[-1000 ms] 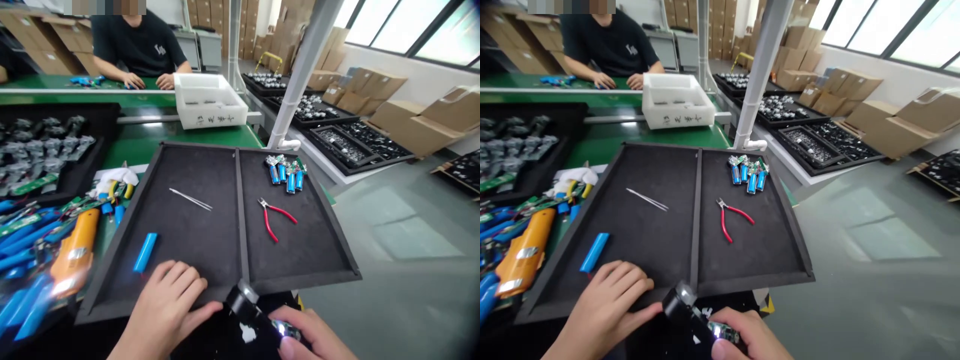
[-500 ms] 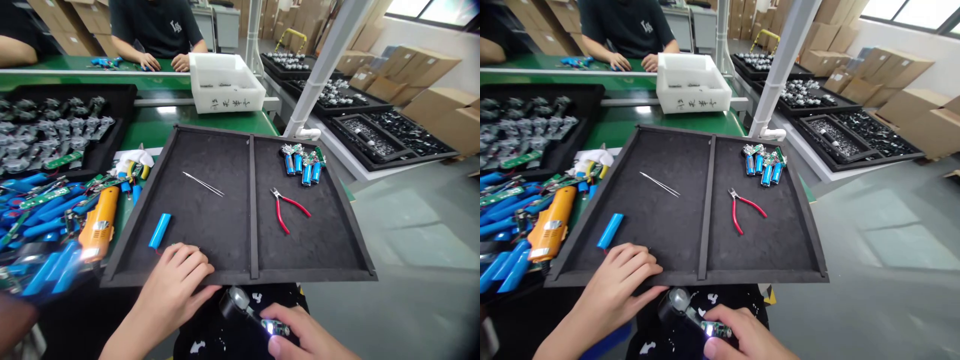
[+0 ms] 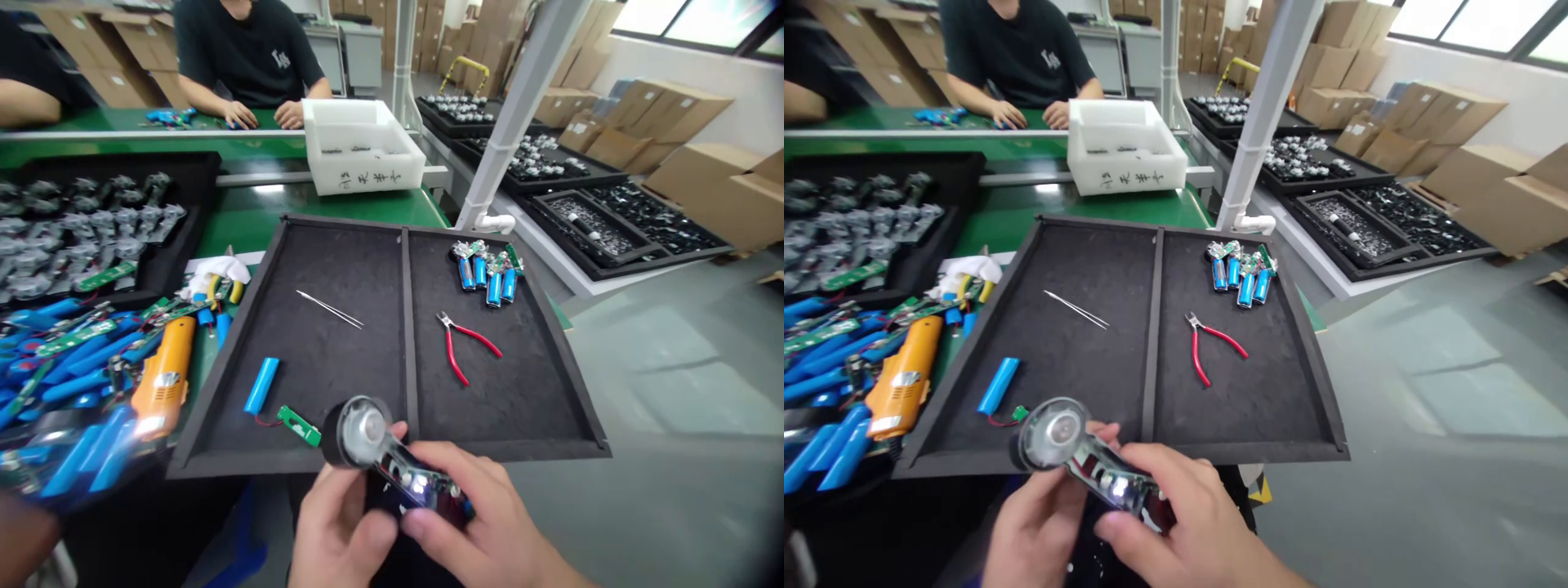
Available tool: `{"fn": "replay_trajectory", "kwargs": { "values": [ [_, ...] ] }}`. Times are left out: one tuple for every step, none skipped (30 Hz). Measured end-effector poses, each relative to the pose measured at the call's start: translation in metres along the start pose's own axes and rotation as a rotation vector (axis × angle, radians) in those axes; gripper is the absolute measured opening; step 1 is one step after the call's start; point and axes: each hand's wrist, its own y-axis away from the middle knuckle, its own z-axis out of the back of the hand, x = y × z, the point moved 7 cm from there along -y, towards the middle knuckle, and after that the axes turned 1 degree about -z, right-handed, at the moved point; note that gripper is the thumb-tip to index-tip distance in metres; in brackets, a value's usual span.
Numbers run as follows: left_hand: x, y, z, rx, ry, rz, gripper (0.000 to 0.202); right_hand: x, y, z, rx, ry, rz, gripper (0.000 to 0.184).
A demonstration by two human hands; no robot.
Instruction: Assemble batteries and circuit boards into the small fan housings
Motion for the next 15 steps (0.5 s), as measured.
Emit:
{"fn": "replay_trajectory", "kwargs": {
  "values": [
    [0.004, -0.002, -0.009, -0.041, 0.073, 0.061, 0.04, 0.008, -0.008, 0.001, -0.029, 0.01, 0.033, 0.037],
    [0.004, -0.006, -0.016, -0.071, 0.125, 0.089, 0.035, 0.013, -0.014, 0.002, -0.048, 0.019, 0.053, 0.039],
    [0.002, -0.012, -0.021, -0.083, 0.152, 0.095, 0.031, 0.017, -0.019, 0.003, -0.052, 0.021, 0.058, 0.04],
    [-0.003, -0.018, -0.024, -0.089, 0.162, 0.074, 0.029, 0.019, -0.024, 0.003, -0.04, 0.014, 0.049, 0.041],
    [-0.01, -0.025, -0.025, -0.088, 0.158, 0.044, 0.028, 0.019, -0.027, 0.003, -0.013, -0.001, 0.026, 0.042],
    [-0.016, -0.031, -0.025, -0.086, 0.153, 0.016, 0.027, 0.019, -0.03, 0.002, 0.019, -0.031, 0.004, 0.045],
    [-0.023, -0.037, -0.024, -0.09, 0.16, -0.005, 0.026, 0.018, -0.032, 0.001, 0.046, -0.075, -0.009, 0.049],
    [-0.028, -0.043, -0.023, -0.096, 0.189, -0.019, 0.025, 0.018, -0.035, 0.0, 0.061, -0.127, -0.009, 0.053],
    [-0.033, -0.048, -0.022, -0.099, 0.235, -0.025, 0.025, 0.019, -0.037, -0.001, 0.063, -0.182, 0.005, 0.056],
    [-0.037, -0.054, -0.021, -0.102, 0.287, -0.029, 0.024, 0.019, -0.04, -0.002, 0.055, -0.231, 0.026, 0.057],
    [-0.042, -0.059, -0.02, -0.104, 0.331, -0.038, 0.024, 0.019, -0.042, -0.002, 0.044, -0.271, 0.049, 0.058],
    [-0.047, -0.064, -0.019, -0.104, 0.35, -0.054, 0.024, 0.019, -0.044, -0.003, 0.034, -0.297, 0.064, 0.06],
    [-0.053, -0.069, -0.017, -0.103, 0.341, -0.075, 0.023, 0.017, -0.047, -0.004, 0.028, -0.306, 0.071, 0.063],
    [-0.059, -0.073, -0.015, -0.109, 0.313, -0.099, 0.023, 0.016, -0.05, -0.004, 0.026, -0.296, 0.072, 0.066],
    [-0.065, -0.077, -0.012, -0.116, 0.276, -0.125, 0.023, 0.014, -0.052, -0.004, 0.029, -0.263, 0.072, 0.065]
  ]
}}
